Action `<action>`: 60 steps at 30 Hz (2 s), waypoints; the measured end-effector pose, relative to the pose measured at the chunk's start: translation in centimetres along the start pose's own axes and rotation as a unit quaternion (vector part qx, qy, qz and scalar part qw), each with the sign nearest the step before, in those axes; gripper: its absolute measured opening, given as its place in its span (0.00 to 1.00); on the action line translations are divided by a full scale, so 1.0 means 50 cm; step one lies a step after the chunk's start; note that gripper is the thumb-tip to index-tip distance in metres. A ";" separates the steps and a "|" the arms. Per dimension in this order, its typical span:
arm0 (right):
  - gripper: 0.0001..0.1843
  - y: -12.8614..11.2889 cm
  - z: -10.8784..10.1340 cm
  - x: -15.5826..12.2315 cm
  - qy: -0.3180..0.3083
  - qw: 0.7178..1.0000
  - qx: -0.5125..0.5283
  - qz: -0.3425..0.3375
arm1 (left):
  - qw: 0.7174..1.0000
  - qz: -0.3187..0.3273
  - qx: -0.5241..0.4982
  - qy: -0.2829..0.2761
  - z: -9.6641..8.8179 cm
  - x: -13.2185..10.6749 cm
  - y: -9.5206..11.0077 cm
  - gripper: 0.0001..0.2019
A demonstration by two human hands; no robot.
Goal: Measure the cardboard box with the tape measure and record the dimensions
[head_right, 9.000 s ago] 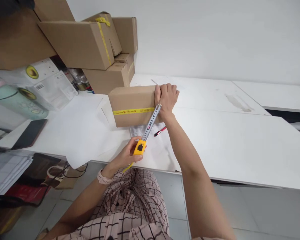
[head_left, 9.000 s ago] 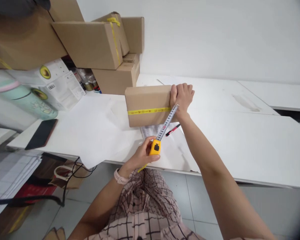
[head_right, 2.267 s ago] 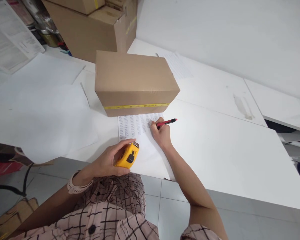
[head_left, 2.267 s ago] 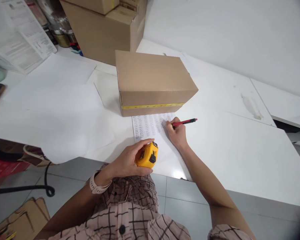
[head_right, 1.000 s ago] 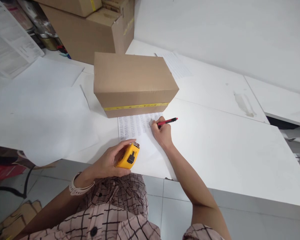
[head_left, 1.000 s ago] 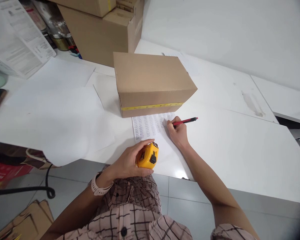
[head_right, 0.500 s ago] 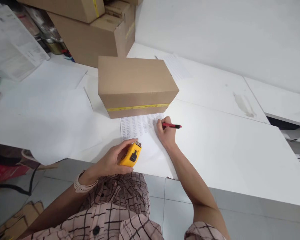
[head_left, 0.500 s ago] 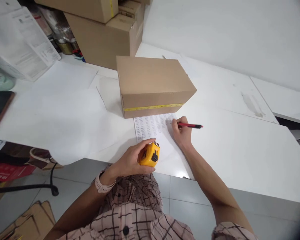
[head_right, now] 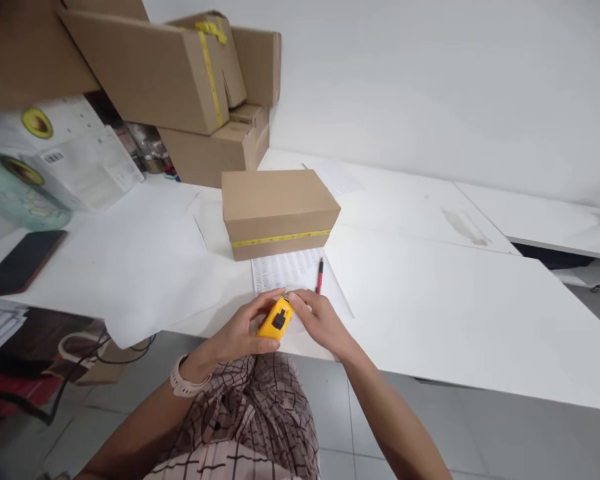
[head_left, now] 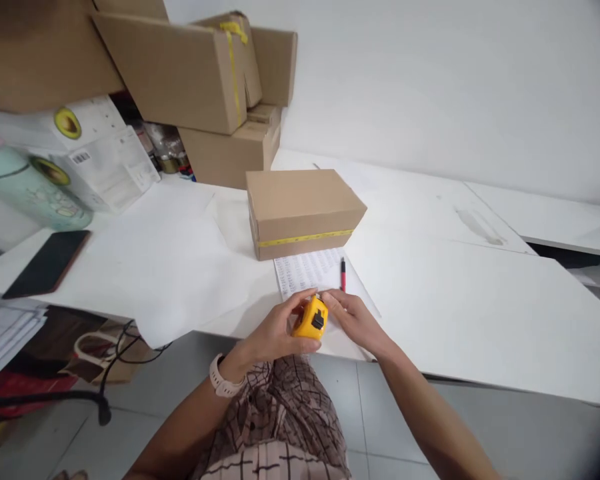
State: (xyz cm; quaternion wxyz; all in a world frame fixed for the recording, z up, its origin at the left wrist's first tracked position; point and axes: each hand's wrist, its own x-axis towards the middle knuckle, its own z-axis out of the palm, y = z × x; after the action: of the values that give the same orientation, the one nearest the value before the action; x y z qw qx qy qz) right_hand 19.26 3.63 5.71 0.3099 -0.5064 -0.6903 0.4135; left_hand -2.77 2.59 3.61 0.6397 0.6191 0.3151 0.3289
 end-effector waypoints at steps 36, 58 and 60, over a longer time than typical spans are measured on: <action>0.14 0.006 -0.288 0.460 0.121 0.978 0.139 0.092 | 0.966 -0.089 0.068 0.234 -0.460 0.150 0.288 0.25; 0.18 -0.018 -0.283 0.440 0.243 0.950 0.130 0.147 | 0.972 -0.077 0.105 0.196 -0.401 0.175 0.340 0.26; 0.18 -0.023 -0.298 0.435 0.251 0.955 0.139 0.072 | 0.977 -0.057 0.122 0.162 -0.373 0.146 0.347 0.28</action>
State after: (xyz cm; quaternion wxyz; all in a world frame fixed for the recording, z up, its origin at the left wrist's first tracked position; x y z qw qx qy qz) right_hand 24.95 28.06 13.87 0.5101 -0.5942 -0.4872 0.3864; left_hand -14.13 19.73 20.33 0.5173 0.6118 0.4875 0.3470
